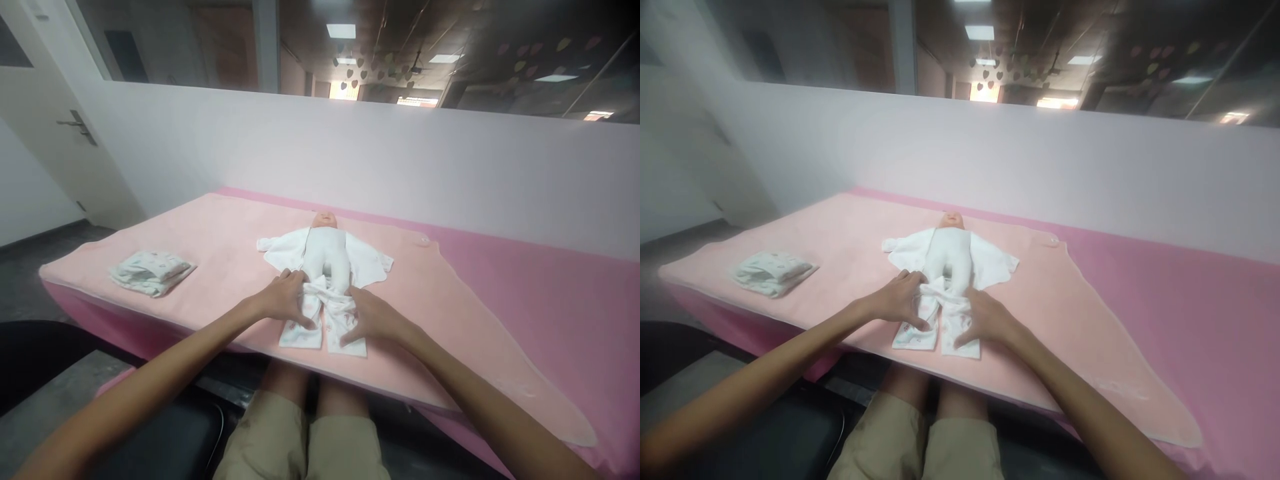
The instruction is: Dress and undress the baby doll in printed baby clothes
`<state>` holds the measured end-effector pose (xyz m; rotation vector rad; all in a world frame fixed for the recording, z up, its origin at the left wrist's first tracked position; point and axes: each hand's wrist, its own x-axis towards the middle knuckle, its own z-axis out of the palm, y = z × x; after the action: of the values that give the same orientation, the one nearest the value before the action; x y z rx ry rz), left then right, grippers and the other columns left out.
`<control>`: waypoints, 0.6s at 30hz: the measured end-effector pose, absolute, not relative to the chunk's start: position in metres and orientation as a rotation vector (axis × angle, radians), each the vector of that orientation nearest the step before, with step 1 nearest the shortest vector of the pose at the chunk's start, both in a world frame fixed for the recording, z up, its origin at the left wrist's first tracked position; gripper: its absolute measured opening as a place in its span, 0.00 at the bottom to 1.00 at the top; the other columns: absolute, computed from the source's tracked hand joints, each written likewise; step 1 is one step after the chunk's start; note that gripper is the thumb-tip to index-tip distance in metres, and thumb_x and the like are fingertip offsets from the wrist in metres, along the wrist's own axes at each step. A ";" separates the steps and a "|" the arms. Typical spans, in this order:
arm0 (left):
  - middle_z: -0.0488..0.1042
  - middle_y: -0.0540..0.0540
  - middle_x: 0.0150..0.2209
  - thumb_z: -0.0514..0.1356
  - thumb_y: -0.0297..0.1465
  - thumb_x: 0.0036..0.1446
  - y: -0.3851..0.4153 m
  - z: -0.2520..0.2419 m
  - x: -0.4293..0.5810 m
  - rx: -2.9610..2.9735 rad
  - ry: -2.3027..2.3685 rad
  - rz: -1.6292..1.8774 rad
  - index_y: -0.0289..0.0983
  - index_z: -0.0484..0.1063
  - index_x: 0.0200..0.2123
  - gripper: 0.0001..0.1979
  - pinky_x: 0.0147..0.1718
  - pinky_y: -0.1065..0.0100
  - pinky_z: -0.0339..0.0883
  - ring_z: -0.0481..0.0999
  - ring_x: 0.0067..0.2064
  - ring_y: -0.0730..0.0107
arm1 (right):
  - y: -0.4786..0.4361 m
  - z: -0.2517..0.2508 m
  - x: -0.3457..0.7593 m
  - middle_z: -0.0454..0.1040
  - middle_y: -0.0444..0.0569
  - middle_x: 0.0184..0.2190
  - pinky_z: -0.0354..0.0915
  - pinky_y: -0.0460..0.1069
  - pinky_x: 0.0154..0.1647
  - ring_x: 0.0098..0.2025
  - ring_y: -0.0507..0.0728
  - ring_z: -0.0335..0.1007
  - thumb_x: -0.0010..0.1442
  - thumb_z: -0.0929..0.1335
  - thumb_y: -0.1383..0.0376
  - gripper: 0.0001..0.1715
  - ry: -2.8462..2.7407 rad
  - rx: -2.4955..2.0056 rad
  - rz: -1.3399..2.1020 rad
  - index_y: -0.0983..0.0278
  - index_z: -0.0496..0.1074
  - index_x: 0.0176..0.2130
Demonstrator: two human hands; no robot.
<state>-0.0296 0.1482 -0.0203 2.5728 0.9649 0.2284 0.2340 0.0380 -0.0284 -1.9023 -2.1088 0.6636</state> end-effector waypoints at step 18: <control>0.75 0.42 0.47 0.71 0.41 0.57 0.089 -0.048 -0.051 2.865 0.737 0.565 0.37 0.72 0.46 0.20 0.44 0.58 0.66 0.69 0.47 0.54 | -0.017 -0.091 0.219 0.73 0.50 0.36 0.57 0.53 0.36 0.37 0.59 0.62 0.68 0.69 0.70 0.05 -2.032 -1.366 -0.241 0.62 0.72 0.38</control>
<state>-0.0510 0.0895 -0.0482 2.8652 0.7371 0.5646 0.2185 -0.0165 -0.0908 -1.3656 -2.0320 -0.2411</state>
